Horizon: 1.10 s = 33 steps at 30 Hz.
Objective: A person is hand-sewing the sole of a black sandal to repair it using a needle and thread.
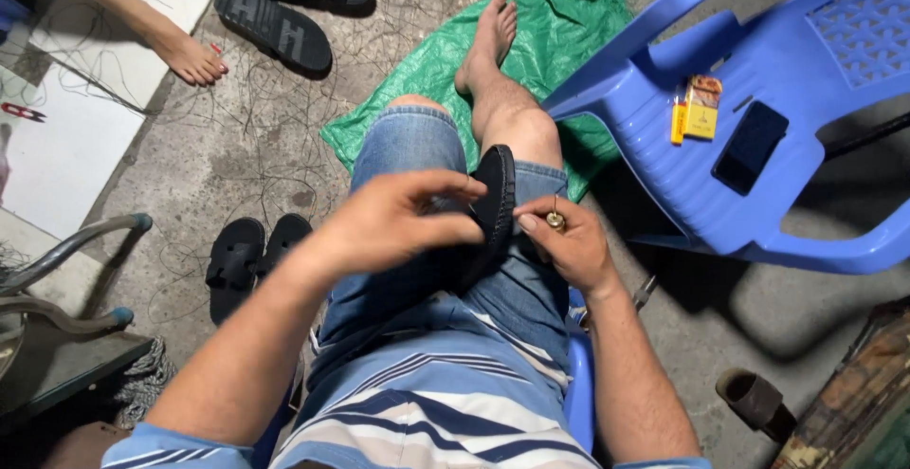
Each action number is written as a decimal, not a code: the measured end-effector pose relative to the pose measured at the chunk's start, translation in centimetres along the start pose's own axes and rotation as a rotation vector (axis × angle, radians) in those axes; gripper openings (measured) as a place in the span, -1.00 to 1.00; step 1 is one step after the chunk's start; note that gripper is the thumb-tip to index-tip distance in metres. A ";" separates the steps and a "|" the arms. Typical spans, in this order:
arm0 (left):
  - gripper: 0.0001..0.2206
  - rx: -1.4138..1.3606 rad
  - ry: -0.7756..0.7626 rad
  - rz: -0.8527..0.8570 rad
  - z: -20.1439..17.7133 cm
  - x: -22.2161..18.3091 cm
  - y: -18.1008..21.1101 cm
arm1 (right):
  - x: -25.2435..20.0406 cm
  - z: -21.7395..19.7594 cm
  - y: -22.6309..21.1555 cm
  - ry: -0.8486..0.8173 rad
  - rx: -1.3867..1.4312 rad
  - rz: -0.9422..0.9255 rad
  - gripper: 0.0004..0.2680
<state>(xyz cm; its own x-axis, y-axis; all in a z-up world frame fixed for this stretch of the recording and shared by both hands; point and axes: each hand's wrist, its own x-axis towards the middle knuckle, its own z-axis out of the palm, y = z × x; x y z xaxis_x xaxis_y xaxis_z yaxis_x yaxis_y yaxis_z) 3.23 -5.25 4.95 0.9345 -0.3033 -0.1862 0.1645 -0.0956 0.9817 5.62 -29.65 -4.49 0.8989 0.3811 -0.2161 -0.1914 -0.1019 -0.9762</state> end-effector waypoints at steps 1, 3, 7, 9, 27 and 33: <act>-0.66 0.002 -0.002 -0.002 0.3 0.3 0.5 | 0.1 0.0 0.2 0.002 0.003 0.001 -0.92; -0.54 0.424 -0.027 -0.353 1.0 1.1 1.1 | 0.3 -0.1 0.7 0.005 0.047 -0.011 -0.90; -0.69 0.023 0.028 -0.402 3.3 2.8 -6.2 | -0.1 -0.2 1.9 0.050 0.102 -0.015 -0.90; -0.76 -0.205 0.044 -0.411 3.2 3.5 -7.4 | -0.1 0.1 1.3 0.090 0.075 -0.004 -0.91; -0.76 -0.037 0.798 -0.490 -8.1 -4.7 -4.8 | -0.8 -2.2 -10.6 -0.194 -0.630 -0.282 -0.79; -0.79 0.659 0.744 0.236 -6.3 -3.1 -8.2 | -0.1 -0.2 -12.2 -0.290 -0.909 -0.255 -0.81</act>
<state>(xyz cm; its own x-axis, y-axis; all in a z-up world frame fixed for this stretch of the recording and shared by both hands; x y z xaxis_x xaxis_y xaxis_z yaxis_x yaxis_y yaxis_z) 0.95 2.42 -2.30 0.9168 0.2624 0.3010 -0.0454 -0.6803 0.7315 7.95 -28.65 7.41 0.7165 0.6880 -0.1158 0.4793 -0.6060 -0.6349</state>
